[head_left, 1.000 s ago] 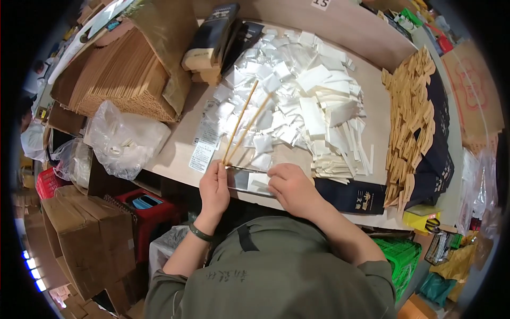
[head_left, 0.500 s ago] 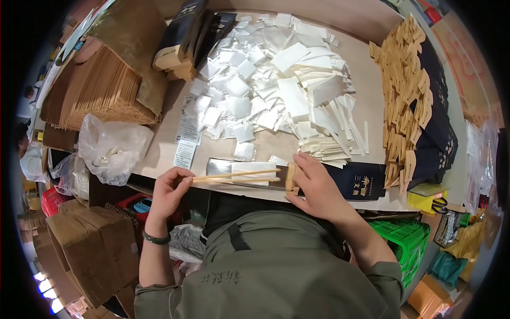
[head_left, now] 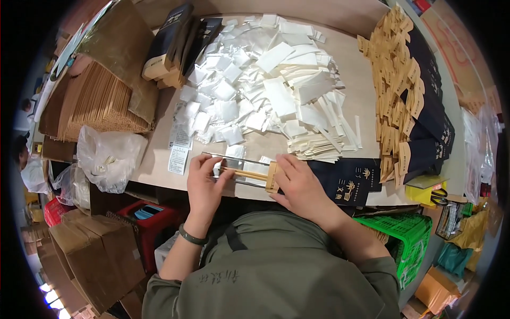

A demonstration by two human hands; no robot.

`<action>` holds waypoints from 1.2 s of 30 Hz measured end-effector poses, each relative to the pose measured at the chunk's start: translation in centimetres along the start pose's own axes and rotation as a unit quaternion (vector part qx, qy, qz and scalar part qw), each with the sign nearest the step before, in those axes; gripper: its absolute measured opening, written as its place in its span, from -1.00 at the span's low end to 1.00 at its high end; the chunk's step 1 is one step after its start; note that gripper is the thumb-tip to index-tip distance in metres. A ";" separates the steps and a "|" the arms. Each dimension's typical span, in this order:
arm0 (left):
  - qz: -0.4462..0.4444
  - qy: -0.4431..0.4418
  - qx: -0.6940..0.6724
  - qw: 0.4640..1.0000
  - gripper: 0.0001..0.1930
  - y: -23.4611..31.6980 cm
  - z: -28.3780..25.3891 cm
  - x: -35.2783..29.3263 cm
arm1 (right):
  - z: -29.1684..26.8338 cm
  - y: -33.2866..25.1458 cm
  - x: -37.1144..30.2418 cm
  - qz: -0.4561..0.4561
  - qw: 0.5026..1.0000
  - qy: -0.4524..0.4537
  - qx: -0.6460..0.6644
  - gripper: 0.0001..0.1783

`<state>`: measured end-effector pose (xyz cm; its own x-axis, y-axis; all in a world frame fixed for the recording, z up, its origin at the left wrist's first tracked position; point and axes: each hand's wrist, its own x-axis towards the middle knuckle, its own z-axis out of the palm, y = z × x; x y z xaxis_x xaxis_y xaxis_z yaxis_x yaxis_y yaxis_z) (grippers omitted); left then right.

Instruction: Packaging small white paper-sleeved products into black and gold boxes using a metal scoop at a factory workstation.

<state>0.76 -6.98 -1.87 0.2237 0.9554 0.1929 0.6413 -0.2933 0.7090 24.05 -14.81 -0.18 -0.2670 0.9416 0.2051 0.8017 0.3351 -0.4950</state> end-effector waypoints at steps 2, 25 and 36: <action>-0.077 -0.072 -0.027 0.994 -0.74 0.9 0.7 0.2 | 0.1 -0.1 -0.5 -0.010 1.000 0.020 0.002 -0.57; -0.102 -0.389 -0.231 0.886 -0.46 3.7 -0.8 -2.2 | -18.6 5.8 -8.5 0.077 0.992 -0.036 -0.098 -0.42; 0.040 -0.555 -0.205 0.805 -0.35 7.0 2.2 -1.8 | -4.6 5.9 -7.6 0.002 0.994 -0.110 -0.006 -0.54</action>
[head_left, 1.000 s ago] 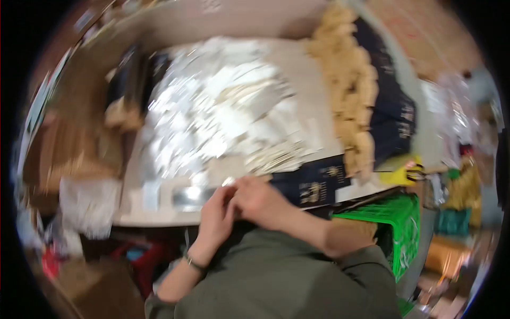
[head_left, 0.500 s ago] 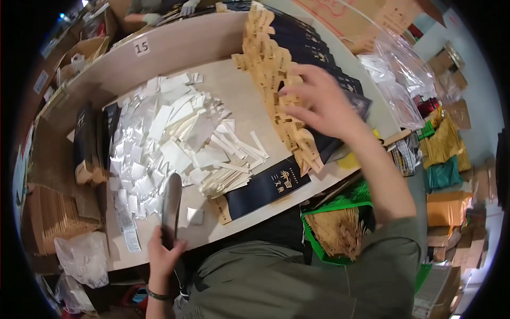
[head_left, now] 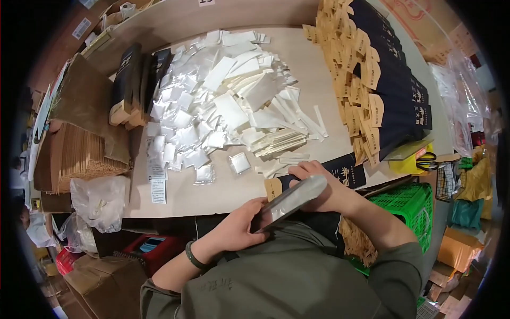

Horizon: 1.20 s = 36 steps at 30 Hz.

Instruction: Packaging small white paper-sleeved products into black and gold boxes using a metal scoop at a factory workstation.

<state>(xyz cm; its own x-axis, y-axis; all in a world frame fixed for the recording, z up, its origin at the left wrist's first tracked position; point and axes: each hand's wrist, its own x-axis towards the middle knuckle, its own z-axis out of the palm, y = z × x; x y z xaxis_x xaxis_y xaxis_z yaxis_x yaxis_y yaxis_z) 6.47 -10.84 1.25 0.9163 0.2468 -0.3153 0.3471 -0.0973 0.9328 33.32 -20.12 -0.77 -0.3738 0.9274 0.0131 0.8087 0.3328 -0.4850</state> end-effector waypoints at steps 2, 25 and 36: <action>0.057 0.022 0.036 0.997 -0.36 -0.3 0.5 0.0 | 0.1 -0.2 -0.2 -0.009 1.000 -0.005 -0.007 -0.50; -0.083 0.174 0.379 0.905 -0.16 -2.5 -3.2 -7.2 | 5.7 -7.5 6.2 0.247 0.953 0.156 0.081 -0.81; 0.052 0.280 0.335 0.898 -0.53 -1.8 -6.6 4.7 | -2.5 3.9 6.6 0.186 0.916 0.344 -0.089 -0.81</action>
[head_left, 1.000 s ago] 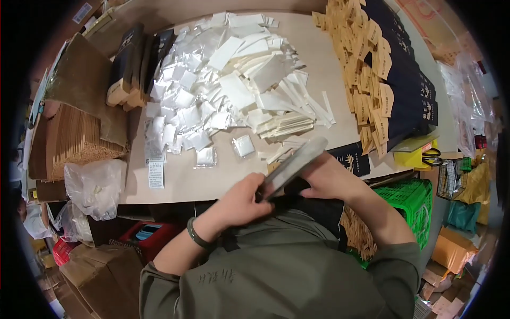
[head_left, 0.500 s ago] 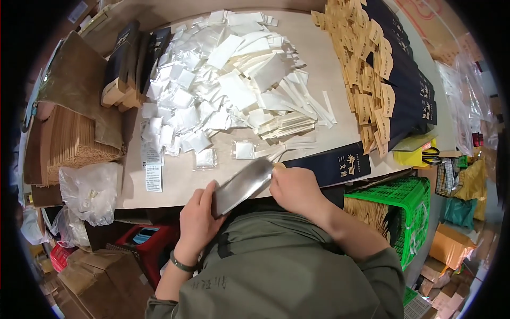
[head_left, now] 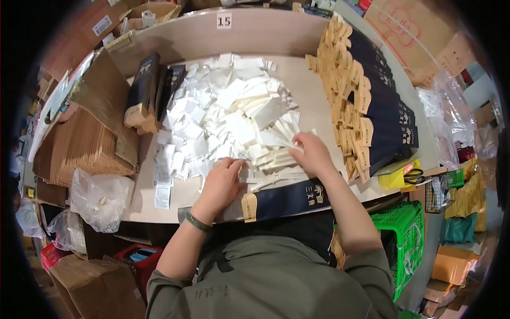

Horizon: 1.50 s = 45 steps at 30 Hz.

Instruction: Packaging small white paper-sleeved products into black and gold boxes using a metal scoop at a factory workstation.

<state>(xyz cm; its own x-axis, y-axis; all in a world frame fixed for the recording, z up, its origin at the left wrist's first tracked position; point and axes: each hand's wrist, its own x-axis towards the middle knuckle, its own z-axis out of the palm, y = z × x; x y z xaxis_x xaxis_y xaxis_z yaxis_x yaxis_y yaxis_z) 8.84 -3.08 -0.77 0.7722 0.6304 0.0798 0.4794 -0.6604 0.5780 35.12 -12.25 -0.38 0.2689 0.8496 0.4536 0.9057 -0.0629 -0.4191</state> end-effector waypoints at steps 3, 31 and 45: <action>-0.020 -0.024 0.061 0.998 -0.66 -1.4 -0.1 0.9 | 0.7 0.2 0.3 0.205 0.953 -0.175 0.136 -0.83; -0.273 0.174 0.269 0.907 -0.84 -18.2 -30.4 -7.7 | 5.3 -14.9 -0.5 -0.202 0.834 -0.486 0.164 -0.91; -0.233 0.481 0.115 0.837 -0.79 -18.4 -26.8 -13.3 | 4.5 -15.6 -5.3 -0.108 0.966 -0.151 0.178 -0.75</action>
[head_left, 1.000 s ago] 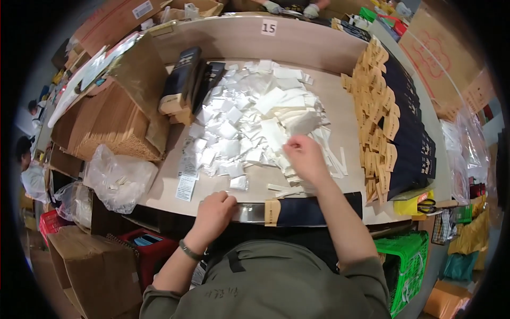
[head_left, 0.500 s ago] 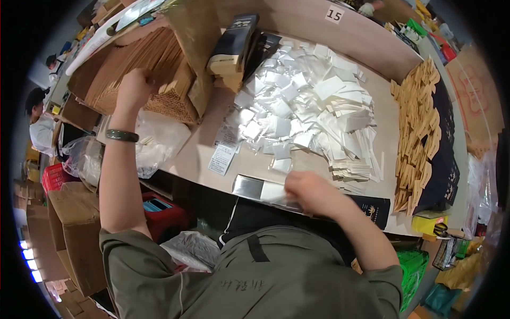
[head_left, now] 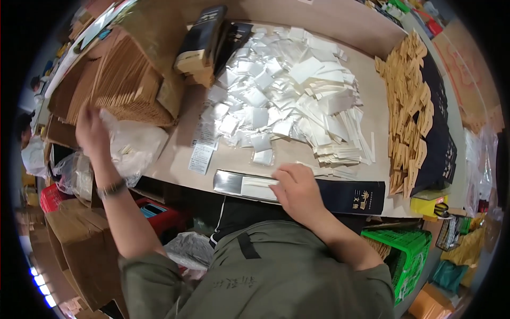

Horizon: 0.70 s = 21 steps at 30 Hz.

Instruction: Packaging small white paper-sleeved products into black and gold boxes using a metal scoop at a factory workstation.

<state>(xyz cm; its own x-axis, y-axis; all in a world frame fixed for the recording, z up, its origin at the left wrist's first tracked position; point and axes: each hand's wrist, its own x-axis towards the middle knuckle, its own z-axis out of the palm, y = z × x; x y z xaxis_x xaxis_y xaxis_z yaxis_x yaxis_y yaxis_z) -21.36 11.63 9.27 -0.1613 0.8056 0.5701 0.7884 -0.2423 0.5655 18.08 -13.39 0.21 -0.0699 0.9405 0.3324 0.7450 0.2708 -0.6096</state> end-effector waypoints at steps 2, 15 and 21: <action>-0.126 0.027 -0.131 0.983 -0.73 -0.1 -1.6 -7.6 | -1.4 1.2 -1.5 0.011 1.000 -0.008 0.027 -0.76; -0.105 -0.506 -0.121 0.848 -0.97 6.4 3.9 -18.4 | -3.1 3.3 -3.6 -0.050 0.988 -0.144 -0.006 -0.61; 0.094 -0.330 -0.145 0.928 -0.87 15.5 8.9 -25.6 | -2.1 2.5 -2.6 -0.029 0.993 -0.115 -0.019 -0.62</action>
<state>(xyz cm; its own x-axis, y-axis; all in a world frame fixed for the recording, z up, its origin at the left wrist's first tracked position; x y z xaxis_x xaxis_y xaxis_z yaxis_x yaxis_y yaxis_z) 0.31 -7.92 -1.83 0.4377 0.8665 0.2401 0.5572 -0.4710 0.6839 21.55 -15.62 -0.68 -0.2590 0.9469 0.1904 0.7595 0.3214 -0.5655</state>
